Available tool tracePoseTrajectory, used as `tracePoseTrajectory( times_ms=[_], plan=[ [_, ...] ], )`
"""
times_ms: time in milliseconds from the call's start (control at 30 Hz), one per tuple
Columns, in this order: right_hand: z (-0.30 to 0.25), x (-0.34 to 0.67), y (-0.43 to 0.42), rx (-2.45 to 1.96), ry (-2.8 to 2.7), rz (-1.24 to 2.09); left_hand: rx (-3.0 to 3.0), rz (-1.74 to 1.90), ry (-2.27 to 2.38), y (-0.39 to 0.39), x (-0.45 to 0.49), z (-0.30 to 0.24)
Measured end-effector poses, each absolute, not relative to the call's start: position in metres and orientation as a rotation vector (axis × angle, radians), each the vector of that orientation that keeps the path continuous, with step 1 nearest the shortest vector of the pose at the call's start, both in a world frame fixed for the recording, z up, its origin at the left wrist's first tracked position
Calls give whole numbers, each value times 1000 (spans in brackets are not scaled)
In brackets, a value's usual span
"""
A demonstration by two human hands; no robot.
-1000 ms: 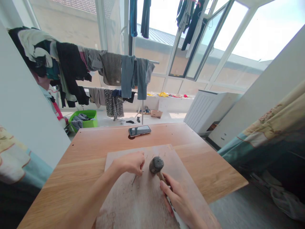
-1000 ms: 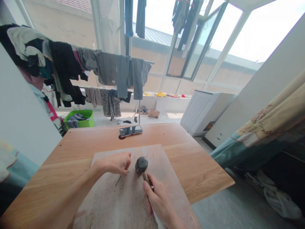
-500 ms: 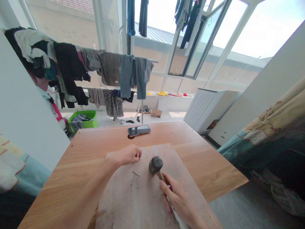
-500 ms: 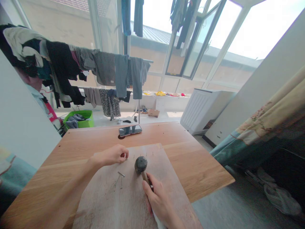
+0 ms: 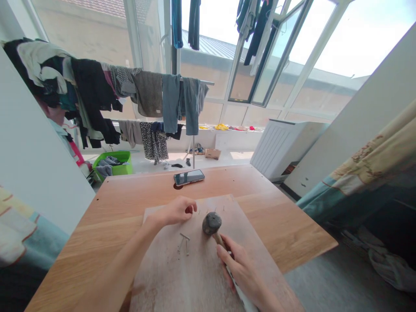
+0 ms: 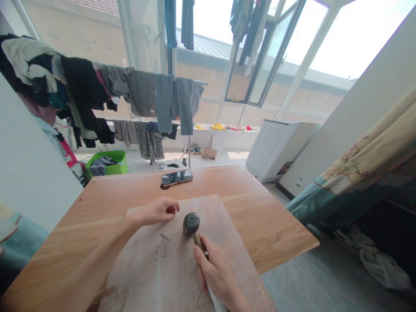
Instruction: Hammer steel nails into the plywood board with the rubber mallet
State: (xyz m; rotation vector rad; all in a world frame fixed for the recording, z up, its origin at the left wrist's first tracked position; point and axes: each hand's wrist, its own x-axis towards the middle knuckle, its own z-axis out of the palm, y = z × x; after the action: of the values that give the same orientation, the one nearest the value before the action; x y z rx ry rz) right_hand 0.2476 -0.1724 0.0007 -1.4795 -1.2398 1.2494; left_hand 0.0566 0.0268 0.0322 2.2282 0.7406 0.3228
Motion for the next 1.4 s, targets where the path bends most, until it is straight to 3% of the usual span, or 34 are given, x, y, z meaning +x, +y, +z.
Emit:
tracePoseTrajectory(
  times_ms=[300,700,1400],
  plan=[
    [-2,249,-170,-1440,-1199,1275,2005,383,743,33,54,25],
    [44,219,-126,-1243,-1213,1223,1970,394,741,33,51,27],
    [38,208,-122,-1324,-1316,1227,2023,454,639,31,54,30]
  ],
)
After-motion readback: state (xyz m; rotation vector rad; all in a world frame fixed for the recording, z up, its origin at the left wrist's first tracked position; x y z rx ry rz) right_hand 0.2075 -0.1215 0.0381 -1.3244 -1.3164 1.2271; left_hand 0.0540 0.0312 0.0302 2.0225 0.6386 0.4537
